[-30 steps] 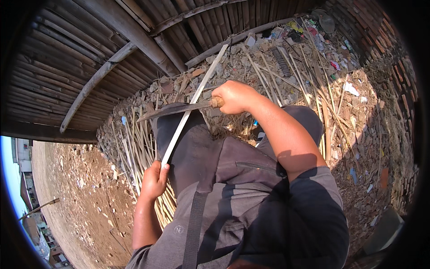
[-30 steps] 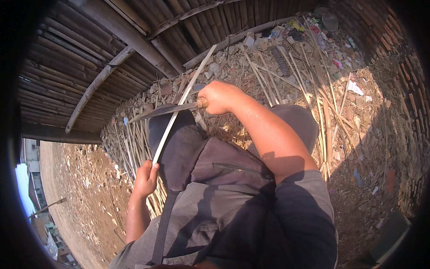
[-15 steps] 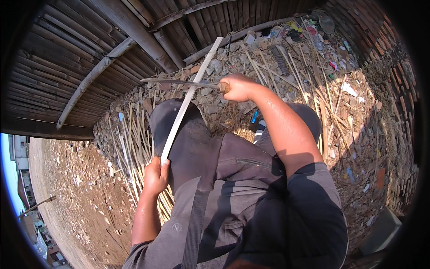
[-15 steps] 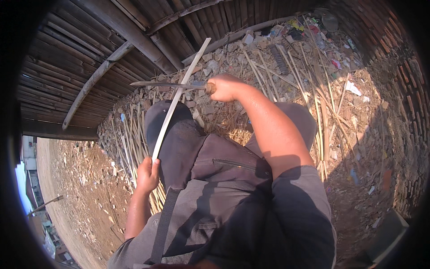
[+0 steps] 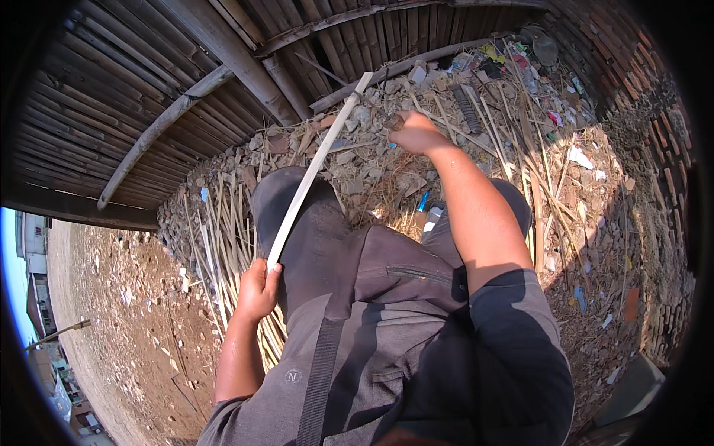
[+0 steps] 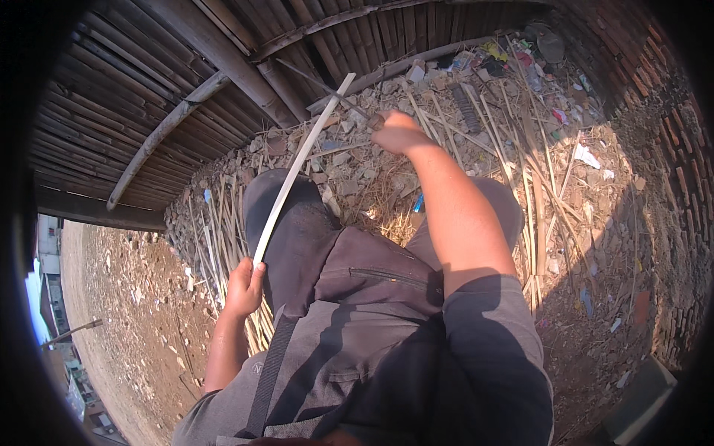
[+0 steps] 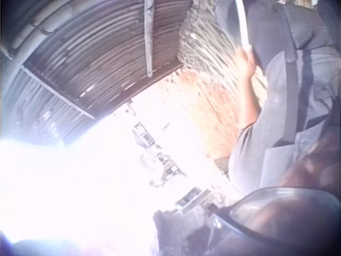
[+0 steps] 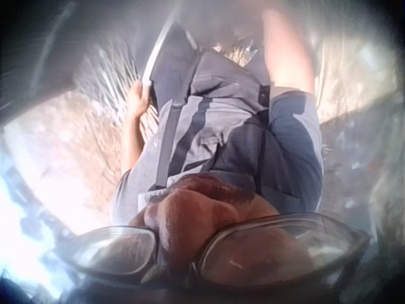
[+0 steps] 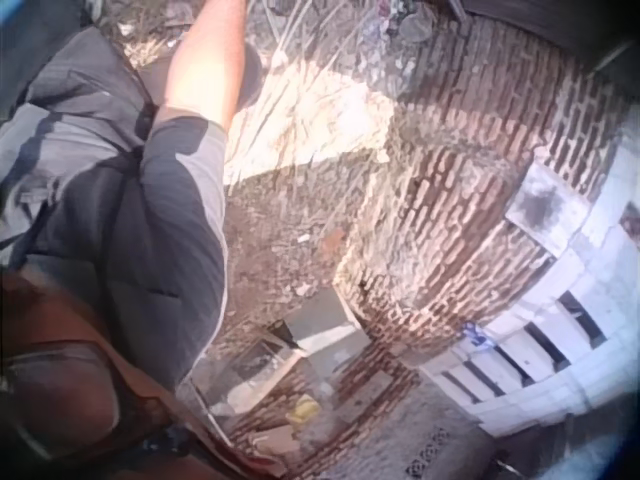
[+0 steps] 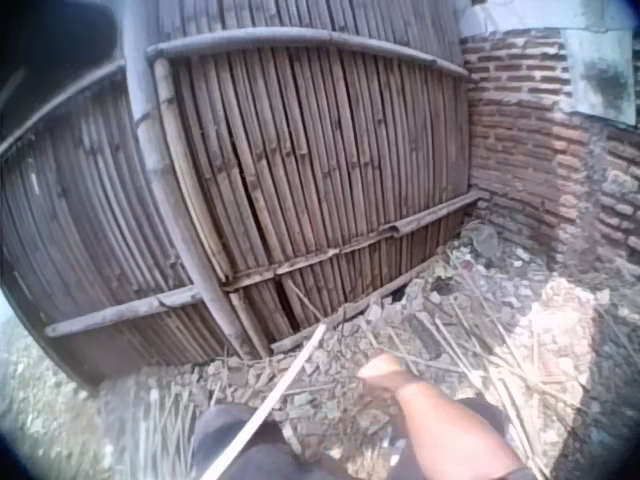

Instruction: The person shaves bamboo strips using a knife, scraping along their length one by one.

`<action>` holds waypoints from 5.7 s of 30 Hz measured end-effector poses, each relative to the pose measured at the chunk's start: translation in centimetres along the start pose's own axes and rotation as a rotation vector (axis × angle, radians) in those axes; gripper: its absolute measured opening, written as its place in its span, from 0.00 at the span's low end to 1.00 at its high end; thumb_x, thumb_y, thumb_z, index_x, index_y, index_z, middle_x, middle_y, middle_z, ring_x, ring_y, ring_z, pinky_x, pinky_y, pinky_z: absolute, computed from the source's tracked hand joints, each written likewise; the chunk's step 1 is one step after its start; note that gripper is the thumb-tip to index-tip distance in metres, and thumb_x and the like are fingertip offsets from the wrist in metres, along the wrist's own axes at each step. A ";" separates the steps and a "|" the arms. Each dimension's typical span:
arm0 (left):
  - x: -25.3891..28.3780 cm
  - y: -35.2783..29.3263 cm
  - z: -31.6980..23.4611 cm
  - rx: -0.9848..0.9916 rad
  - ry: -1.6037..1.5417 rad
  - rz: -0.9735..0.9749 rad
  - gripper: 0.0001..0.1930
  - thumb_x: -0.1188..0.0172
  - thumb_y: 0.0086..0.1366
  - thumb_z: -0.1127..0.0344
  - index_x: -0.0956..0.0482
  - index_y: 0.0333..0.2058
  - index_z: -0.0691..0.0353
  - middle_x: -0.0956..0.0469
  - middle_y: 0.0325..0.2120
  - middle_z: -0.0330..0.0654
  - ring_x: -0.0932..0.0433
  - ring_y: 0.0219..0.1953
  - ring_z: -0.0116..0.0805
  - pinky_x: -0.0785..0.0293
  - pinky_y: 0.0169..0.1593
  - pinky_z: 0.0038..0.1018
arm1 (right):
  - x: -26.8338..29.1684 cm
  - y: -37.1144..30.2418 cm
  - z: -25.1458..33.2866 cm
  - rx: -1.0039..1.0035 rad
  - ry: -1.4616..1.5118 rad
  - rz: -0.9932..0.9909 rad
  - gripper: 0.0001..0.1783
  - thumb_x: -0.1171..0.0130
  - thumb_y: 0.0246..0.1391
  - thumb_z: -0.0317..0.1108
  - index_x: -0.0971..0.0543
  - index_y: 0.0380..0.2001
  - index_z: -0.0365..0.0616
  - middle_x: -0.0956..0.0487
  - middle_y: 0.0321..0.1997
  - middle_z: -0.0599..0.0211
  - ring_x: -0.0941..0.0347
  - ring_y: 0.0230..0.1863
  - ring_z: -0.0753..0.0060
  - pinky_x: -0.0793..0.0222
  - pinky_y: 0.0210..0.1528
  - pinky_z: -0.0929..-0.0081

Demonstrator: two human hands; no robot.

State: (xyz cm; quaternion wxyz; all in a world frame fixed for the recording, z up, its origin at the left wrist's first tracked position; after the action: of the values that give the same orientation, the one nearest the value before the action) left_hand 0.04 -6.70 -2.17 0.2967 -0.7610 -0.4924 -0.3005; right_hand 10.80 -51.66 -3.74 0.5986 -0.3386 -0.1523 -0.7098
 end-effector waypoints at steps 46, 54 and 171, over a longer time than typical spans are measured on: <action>0.7 2.3 -2.7 0.220 -0.088 0.107 0.21 0.42 0.74 0.54 0.30 0.29 0.67 0.33 0.17 0.39 0.36 0.23 0.29 0.35 0.29 0.35 | -4.7 -3.9 7.3 0.376 -0.343 0.206 0.18 0.40 0.44 0.30 0.19 0.42 0.46 0.17 0.38 0.48 0.19 0.43 0.45 0.23 0.45 0.52; 2.7 2.7 -2.5 0.273 0.019 0.162 0.18 0.42 0.74 0.56 0.27 0.30 0.67 0.30 0.18 0.38 0.35 0.23 0.28 0.34 0.29 0.32 | -2.5 -2.6 6.6 0.147 -0.244 0.056 0.19 0.41 0.49 0.33 0.20 0.47 0.46 0.17 0.48 0.53 0.22 0.52 0.45 0.26 0.54 0.52; 1.3 2.8 -5.3 0.137 0.232 -0.023 0.20 0.38 0.70 0.57 0.32 0.28 0.68 0.26 0.19 0.57 0.27 0.23 0.60 0.32 0.30 0.43 | -5.5 -4.2 7.3 0.473 -0.443 0.201 0.14 0.42 0.43 0.33 0.20 0.37 0.46 0.17 0.36 0.47 0.20 0.40 0.42 0.25 0.43 0.51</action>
State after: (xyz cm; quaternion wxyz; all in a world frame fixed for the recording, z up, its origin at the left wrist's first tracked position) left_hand 2.21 -10.92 1.75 0.3994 -0.6934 -0.4830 -0.3555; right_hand 9.26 -41.97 -1.32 0.6800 -0.3496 -0.4052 -0.5012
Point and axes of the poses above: each hand's wrist, its own y-axis towards the middle knuckle, its own x-axis out of the back of the hand, z = x × y, the point moved 3 cm from there along y, towards the middle knuckle
